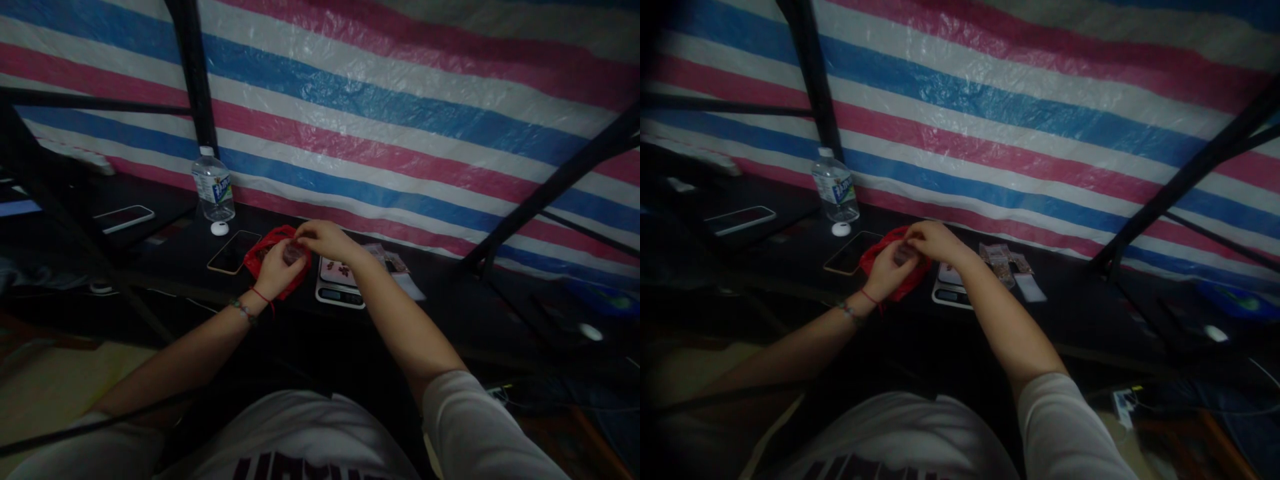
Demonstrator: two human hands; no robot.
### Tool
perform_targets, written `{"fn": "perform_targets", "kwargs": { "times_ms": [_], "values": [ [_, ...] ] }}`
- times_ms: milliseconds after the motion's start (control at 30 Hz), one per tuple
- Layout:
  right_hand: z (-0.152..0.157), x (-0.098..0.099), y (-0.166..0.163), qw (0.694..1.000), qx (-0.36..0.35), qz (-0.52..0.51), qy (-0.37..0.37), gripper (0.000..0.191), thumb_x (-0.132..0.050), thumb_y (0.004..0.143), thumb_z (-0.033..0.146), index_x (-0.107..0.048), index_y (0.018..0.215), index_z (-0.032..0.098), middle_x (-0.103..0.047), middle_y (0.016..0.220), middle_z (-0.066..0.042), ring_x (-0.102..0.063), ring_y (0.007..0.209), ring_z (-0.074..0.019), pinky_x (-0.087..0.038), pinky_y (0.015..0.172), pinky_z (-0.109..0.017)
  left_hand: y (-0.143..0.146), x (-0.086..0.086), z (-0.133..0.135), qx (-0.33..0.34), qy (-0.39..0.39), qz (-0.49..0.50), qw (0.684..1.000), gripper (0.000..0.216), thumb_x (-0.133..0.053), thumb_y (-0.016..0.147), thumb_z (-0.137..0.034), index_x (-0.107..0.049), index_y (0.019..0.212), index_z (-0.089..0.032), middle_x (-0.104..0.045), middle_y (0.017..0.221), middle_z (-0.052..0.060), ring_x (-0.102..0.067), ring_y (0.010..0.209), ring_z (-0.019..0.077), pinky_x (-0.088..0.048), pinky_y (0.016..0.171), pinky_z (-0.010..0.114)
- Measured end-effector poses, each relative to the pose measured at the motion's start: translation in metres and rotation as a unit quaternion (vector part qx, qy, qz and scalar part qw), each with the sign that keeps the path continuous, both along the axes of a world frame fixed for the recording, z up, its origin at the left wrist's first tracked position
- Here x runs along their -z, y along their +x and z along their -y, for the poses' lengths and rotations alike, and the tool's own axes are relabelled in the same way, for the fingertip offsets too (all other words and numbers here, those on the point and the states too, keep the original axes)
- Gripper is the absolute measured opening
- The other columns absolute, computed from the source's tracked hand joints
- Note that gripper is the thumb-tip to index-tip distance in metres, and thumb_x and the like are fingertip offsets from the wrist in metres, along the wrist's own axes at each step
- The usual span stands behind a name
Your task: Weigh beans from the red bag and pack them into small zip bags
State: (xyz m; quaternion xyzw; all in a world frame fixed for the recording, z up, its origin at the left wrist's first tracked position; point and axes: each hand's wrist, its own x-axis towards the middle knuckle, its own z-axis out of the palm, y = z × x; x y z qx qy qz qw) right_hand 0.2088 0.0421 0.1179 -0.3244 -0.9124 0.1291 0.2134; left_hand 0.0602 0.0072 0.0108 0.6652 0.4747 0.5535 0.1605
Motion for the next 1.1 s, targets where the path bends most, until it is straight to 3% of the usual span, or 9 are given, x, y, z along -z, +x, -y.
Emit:
{"fn": "perform_targets", "kwargs": {
  "times_ms": [100, 233, 367, 500, 633, 767, 933, 1100],
  "values": [
    [-0.024, 0.016, 0.03, 0.992, 0.108, 0.051, 0.032, 0.02, -0.056, 0.079, 0.014, -0.069, 0.094, 0.015, -0.069, 0.095, -0.007, -0.06, 0.087, -0.0159, -0.042, 0.078, -0.025, -0.005, 0.003, -0.004, -0.003, -0.011, 0.014, 1.0, 0.04, -0.064, 0.075, -0.038, -0.056, 0.109, -0.018, -0.066, 0.094, 0.006, -0.064, 0.084, 0.0202, -0.051, 0.08, 0.035],
    [-0.053, 0.054, 0.074, 0.97, 0.201, 0.125, -0.062, 0.019, -0.056, 0.079, 0.015, -0.07, 0.093, 0.013, -0.07, 0.094, -0.007, -0.062, 0.081, -0.0148, -0.043, 0.071, -0.021, -0.009, 0.004, -0.008, 0.004, -0.011, 0.022, 1.0, 0.04, -0.064, 0.074, -0.037, -0.055, 0.108, -0.018, -0.067, 0.092, 0.006, -0.064, 0.083, 0.0198, -0.051, 0.08, 0.035],
    [-0.06, 0.078, 0.093, 0.956, 0.221, 0.149, -0.124, 0.021, -0.058, 0.079, 0.02, -0.07, 0.095, 0.014, -0.071, 0.095, -0.006, -0.063, 0.079, -0.0137, -0.043, 0.067, -0.018, -0.008, 0.005, -0.008, 0.016, -0.014, 0.008, 1.0, 0.04, -0.063, 0.075, -0.037, -0.055, 0.109, -0.018, -0.067, 0.092, 0.006, -0.065, 0.084, 0.0202, -0.051, 0.082, 0.036],
    [-0.055, 0.075, 0.094, 0.954, 0.183, 0.179, -0.158, 0.024, -0.058, 0.081, 0.027, -0.071, 0.095, 0.014, -0.071, 0.091, -0.007, -0.063, 0.076, -0.0145, -0.043, 0.064, -0.019, -0.008, 0.006, -0.008, 0.013, -0.016, -0.001, 1.0, 0.039, -0.062, 0.075, -0.036, -0.055, 0.108, -0.018, -0.067, 0.093, 0.006, -0.065, 0.086, 0.0208, -0.051, 0.084, 0.037],
    [-0.048, 0.07, 0.1, 0.955, 0.104, 0.205, -0.188, 0.029, -0.068, 0.071, 0.035, -0.072, 0.093, 0.016, -0.071, 0.089, -0.004, -0.064, 0.077, -0.0151, -0.044, 0.066, -0.019, -0.009, 0.006, -0.009, 0.012, -0.018, 0.001, 1.0, 0.039, -0.062, 0.075, -0.035, -0.055, 0.109, -0.017, -0.067, 0.092, 0.006, -0.065, 0.085, 0.0203, -0.051, 0.083, 0.037],
    [-0.048, 0.074, 0.105, 0.962, 0.064, 0.195, -0.181, 0.025, -0.069, 0.068, 0.024, -0.072, 0.092, 0.018, -0.072, 0.088, -0.003, -0.064, 0.077, -0.015, -0.045, 0.067, -0.019, -0.008, 0.005, -0.009, 0.02, -0.022, 0.009, 1.0, 0.039, -0.061, 0.075, -0.035, -0.056, 0.109, -0.017, -0.067, 0.09, 0.006, -0.065, 0.083, 0.0202, -0.052, 0.08, 0.036],
    [-0.053, 0.078, 0.102, 0.956, 0.098, 0.225, -0.159, 0.029, -0.061, 0.067, 0.01, -0.072, 0.092, 0.018, -0.072, 0.087, -0.003, -0.064, 0.075, -0.0156, -0.044, 0.065, -0.02, -0.008, 0.004, -0.006, 0.013, -0.021, 0.0, 1.0, 0.038, -0.061, 0.076, -0.035, -0.057, 0.109, -0.016, -0.067, 0.093, 0.007, -0.064, 0.085, 0.0202, -0.051, 0.082, 0.036],
    [-0.05, 0.078, 0.092, 0.948, 0.15, 0.263, -0.104, 0.028, -0.063, 0.065, 0.014, -0.071, 0.092, 0.019, -0.071, 0.089, -0.006, -0.063, 0.075, -0.0179, -0.043, 0.063, -0.023, -0.008, 0.006, -0.005, 0.001, -0.018, -0.027, 0.999, 0.04, -0.061, 0.076, -0.036, -0.057, 0.111, -0.017, -0.066, 0.1, 0.008, -0.063, 0.092, 0.0218, -0.05, 0.085, 0.038]
  ]
}}
